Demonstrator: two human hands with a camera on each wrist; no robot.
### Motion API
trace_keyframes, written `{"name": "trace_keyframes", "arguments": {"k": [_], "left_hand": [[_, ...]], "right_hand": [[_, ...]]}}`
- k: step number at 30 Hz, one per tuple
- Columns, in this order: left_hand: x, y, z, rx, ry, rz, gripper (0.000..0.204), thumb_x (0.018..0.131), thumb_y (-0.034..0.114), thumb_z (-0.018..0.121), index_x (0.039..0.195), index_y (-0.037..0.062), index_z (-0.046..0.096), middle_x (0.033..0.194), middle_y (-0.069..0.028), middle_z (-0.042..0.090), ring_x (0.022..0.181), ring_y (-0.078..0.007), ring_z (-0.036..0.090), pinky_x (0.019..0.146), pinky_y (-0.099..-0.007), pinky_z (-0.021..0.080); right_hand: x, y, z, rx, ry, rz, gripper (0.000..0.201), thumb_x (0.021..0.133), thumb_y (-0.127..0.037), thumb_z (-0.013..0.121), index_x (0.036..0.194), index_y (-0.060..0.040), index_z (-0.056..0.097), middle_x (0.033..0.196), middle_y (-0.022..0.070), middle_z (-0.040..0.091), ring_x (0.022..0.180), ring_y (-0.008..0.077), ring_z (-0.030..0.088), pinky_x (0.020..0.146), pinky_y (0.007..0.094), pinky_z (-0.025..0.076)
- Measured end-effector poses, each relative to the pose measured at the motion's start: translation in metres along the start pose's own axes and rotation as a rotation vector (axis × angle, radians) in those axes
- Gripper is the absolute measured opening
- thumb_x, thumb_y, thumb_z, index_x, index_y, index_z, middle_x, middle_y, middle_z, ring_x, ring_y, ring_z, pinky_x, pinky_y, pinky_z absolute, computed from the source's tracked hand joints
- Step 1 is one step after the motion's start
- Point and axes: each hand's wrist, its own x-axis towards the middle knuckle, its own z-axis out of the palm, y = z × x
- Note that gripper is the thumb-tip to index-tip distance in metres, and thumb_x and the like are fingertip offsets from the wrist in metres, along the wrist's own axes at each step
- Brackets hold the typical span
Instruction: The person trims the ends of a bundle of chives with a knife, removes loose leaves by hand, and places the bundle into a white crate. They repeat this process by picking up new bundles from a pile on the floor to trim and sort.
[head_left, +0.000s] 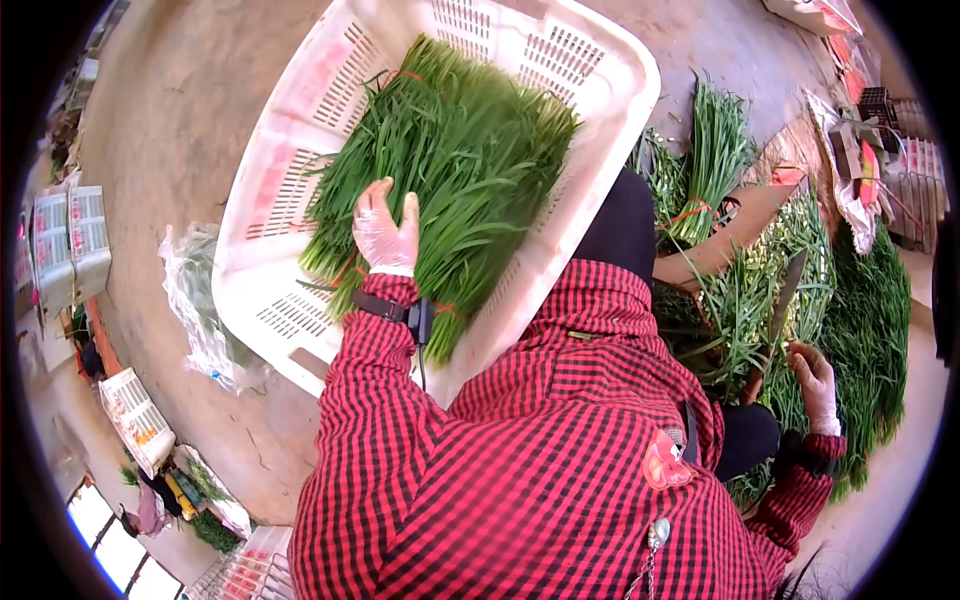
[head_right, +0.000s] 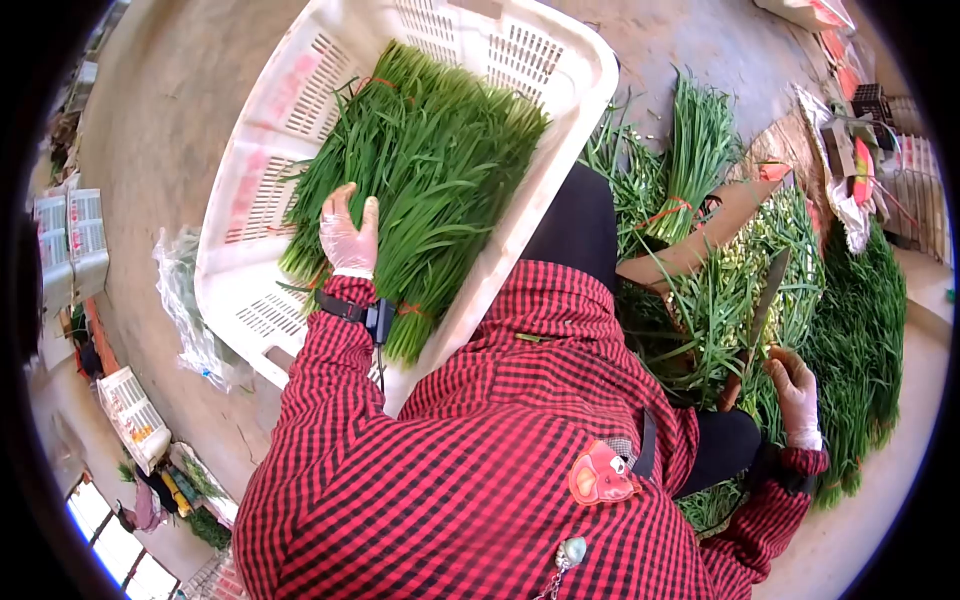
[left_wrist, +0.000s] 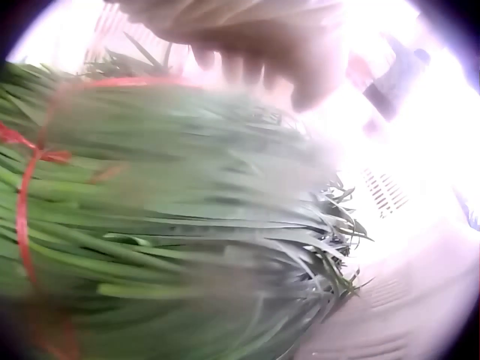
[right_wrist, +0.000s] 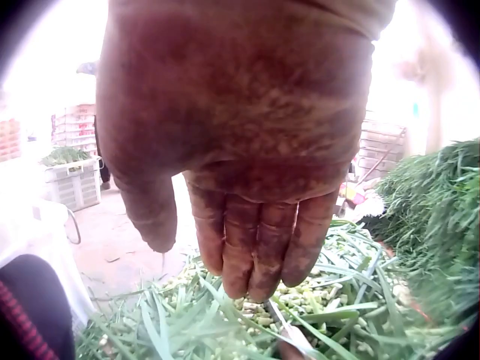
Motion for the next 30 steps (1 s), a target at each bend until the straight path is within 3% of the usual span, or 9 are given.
{"name": "trace_keyframes", "arguments": {"k": [2,6,9,15,16,18,20,24,30], "left_hand": [[0.001,-0.008,0.013,0.111,0.100,-0.033,0.049,0.093,0.039,0.063,0.126,0.0026,0.057,0.130,-0.0174,0.058,0.119,-0.0347,0.055,0.101,-0.0462,0.043],[-0.017,-0.060,0.039,-0.055,-0.077,-0.395,0.062,0.100,0.043,0.048,0.145,0.0003,0.042,0.146,-0.0232,0.046,0.134,-0.0368,0.045,0.112,-0.0455,0.035],[-0.062,-0.043,0.048,0.386,-0.272,-0.180,0.067,0.100,0.047,0.042,0.151,0.0049,0.033,0.150,-0.0181,0.043,0.136,-0.0345,0.044,0.112,-0.0452,0.036],[0.005,-0.106,0.019,0.066,-0.632,-0.333,0.065,0.100,0.048,0.043,0.145,0.0006,0.040,0.146,-0.0237,0.044,0.132,-0.0392,0.046,0.112,-0.0438,0.035],[0.015,-0.103,0.001,0.017,-0.680,-0.329,0.065,0.101,0.048,0.042,0.144,-0.0014,0.042,0.146,-0.0252,0.044,0.132,-0.0393,0.045,0.112,-0.0437,0.034],[0.005,-0.077,-0.035,0.191,-0.324,-0.190,0.066,0.101,0.047,0.042,0.144,-0.0020,0.041,0.146,-0.0246,0.044,0.137,-0.0377,0.040,0.115,-0.0429,0.030],[-0.015,-0.059,-0.040,0.372,-0.206,-0.034,0.069,0.101,0.050,0.041,0.148,0.0001,0.038,0.153,-0.0211,0.037,0.143,-0.0342,0.033,0.119,-0.0446,0.023],[-0.081,0.003,-0.013,0.542,-0.434,0.226,0.081,0.099,0.057,0.039,0.156,0.0031,0.020,0.163,-0.0185,0.015,0.152,-0.0303,0.013,0.121,-0.0505,0.008],[-0.122,0.027,0.037,0.481,-0.548,0.077,0.091,0.093,0.059,0.049,0.156,0.0027,0.016,0.163,-0.0166,0.013,0.151,-0.0319,0.013,0.120,-0.0551,0.010]], "right_hand": [[-0.014,0.018,-0.018,0.024,0.052,0.021,0.034,0.096,-0.017,0.063,0.121,0.0064,0.060,0.108,0.0076,0.067,0.097,0.0136,0.062,0.089,0.0268,0.049],[-0.049,0.078,-0.050,0.141,0.186,0.118,0.031,0.097,-0.015,0.062,0.122,0.0038,0.061,0.107,0.0056,0.067,0.092,0.0116,0.063,0.084,0.0242,0.050],[-0.080,0.134,-0.071,0.137,0.244,0.245,0.030,0.098,-0.021,0.063,0.119,0.0003,0.063,0.096,0.0023,0.067,0.079,0.0077,0.061,0.068,0.0193,0.047],[-0.120,0.204,-0.063,0.337,0.354,0.477,0.027,0.098,-0.028,0.062,0.115,-0.0064,0.063,0.083,-0.0006,0.066,0.063,0.0086,0.059,0.052,0.0196,0.041],[-0.127,0.210,-0.058,0.350,0.383,0.531,0.028,0.098,-0.028,0.062,0.114,-0.0065,0.063,0.082,-0.0007,0.066,0.063,0.0092,0.059,0.051,0.0199,0.041],[-0.138,0.237,-0.055,0.405,0.354,0.550,0.027,0.098,-0.031,0.061,0.113,-0.0085,0.063,0.082,-0.0008,0.067,0.065,0.0103,0.062,0.049,0.0208,0.041],[-0.145,0.269,-0.052,0.486,0.303,0.539,0.027,0.098,-0.032,0.061,0.113,-0.0102,0.062,0.082,-0.0015,0.068,0.065,0.0102,0.063,0.049,0.0214,0.040],[-0.154,0.295,-0.049,0.420,0.333,0.652,0.029,0.099,-0.036,0.058,0.115,-0.0120,0.062,0.088,-0.0005,0.070,0.070,0.0098,0.065,0.052,0.0227,0.043],[-0.172,0.290,-0.042,0.413,0.326,0.605,0.029,0.100,-0.037,0.056,0.116,-0.0129,0.063,0.094,0.0011,0.073,0.072,0.0106,0.066,0.055,0.0214,0.044]]}}
